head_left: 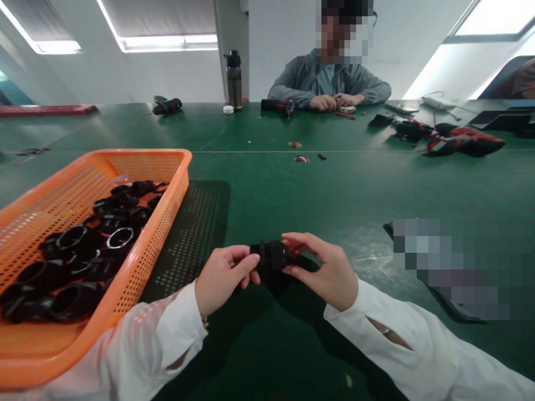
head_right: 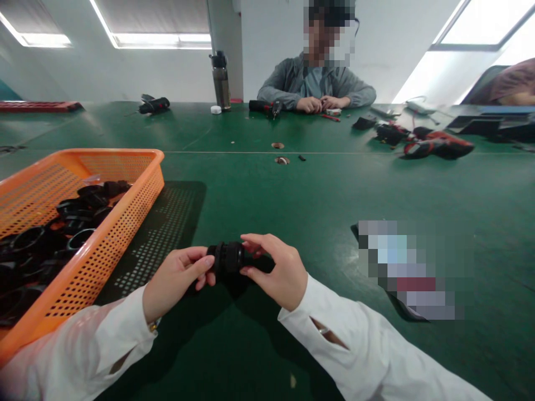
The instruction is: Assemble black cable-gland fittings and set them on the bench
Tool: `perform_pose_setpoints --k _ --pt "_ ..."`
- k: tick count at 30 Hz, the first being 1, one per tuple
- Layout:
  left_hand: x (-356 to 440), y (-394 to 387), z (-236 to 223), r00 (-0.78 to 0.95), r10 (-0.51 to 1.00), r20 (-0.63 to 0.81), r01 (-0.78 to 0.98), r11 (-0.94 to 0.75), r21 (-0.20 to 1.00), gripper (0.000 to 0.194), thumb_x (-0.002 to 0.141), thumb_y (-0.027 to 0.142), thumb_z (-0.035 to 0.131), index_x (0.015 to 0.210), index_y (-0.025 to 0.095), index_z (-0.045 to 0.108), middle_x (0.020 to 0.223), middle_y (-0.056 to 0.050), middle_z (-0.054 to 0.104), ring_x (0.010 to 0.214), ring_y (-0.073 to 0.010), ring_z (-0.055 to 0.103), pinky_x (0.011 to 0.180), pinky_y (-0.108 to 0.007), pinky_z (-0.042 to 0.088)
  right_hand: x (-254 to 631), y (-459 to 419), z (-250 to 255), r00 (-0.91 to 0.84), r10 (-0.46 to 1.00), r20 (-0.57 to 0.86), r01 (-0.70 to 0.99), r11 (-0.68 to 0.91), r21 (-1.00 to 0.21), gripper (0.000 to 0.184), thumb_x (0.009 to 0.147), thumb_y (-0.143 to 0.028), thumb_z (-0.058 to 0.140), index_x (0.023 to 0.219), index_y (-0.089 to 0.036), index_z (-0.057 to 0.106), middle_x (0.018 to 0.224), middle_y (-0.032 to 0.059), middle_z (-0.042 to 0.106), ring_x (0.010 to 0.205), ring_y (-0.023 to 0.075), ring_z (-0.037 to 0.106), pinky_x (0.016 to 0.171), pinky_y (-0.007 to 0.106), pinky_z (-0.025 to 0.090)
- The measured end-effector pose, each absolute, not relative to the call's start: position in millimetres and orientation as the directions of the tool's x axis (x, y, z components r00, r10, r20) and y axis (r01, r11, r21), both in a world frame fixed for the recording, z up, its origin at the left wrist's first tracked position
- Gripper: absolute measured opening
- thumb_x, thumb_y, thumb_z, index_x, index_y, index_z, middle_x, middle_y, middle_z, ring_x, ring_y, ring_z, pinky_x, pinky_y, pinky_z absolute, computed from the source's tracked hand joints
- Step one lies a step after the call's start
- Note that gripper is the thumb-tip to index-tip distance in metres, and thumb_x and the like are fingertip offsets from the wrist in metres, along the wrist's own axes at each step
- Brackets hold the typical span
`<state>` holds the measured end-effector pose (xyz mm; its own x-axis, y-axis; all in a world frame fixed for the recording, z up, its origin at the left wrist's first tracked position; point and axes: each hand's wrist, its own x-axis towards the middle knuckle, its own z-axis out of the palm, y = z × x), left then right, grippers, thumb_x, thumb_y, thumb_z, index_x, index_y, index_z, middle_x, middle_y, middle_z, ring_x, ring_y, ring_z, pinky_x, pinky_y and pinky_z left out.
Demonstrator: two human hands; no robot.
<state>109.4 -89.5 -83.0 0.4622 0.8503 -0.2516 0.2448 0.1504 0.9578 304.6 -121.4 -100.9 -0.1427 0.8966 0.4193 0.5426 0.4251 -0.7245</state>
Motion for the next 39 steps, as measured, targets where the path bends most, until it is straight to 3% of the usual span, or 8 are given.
perform_pose_setpoints --k 5,39 --pt "109.2 -89.0 -83.7 0.463 0.854 -0.239 0.238 0.139 0.961 0.028 0.072 0.041 0.054 0.059 0.016 0.051 0.048 0.002 0.056 0.04 -0.0058 0.039 0.043 -0.019 0.03 303.7 -121.8 -100.5 -0.151 0.885 0.44 0.537 0.447 -0.715 0.025 0.071 -0.016 0.063 0.095 -0.022 0.066 0.083 0.0025 0.07 0.07 0.016 0.065 0.068 0.031 0.056" --pt "108.3 -88.2 -85.3 0.477 0.848 -0.231 0.229 0.133 0.964 0.026 0.073 0.038 0.052 0.059 0.016 0.051 0.048 0.003 0.055 0.04 -0.0056 0.039 0.044 -0.019 0.03 305.7 -120.6 -101.1 -0.193 0.871 0.451 0.556 0.476 -0.681 0.027 0.076 -0.026 0.067 0.101 -0.018 0.067 0.081 0.005 0.072 0.07 0.0158 0.066 0.068 0.028 0.055"
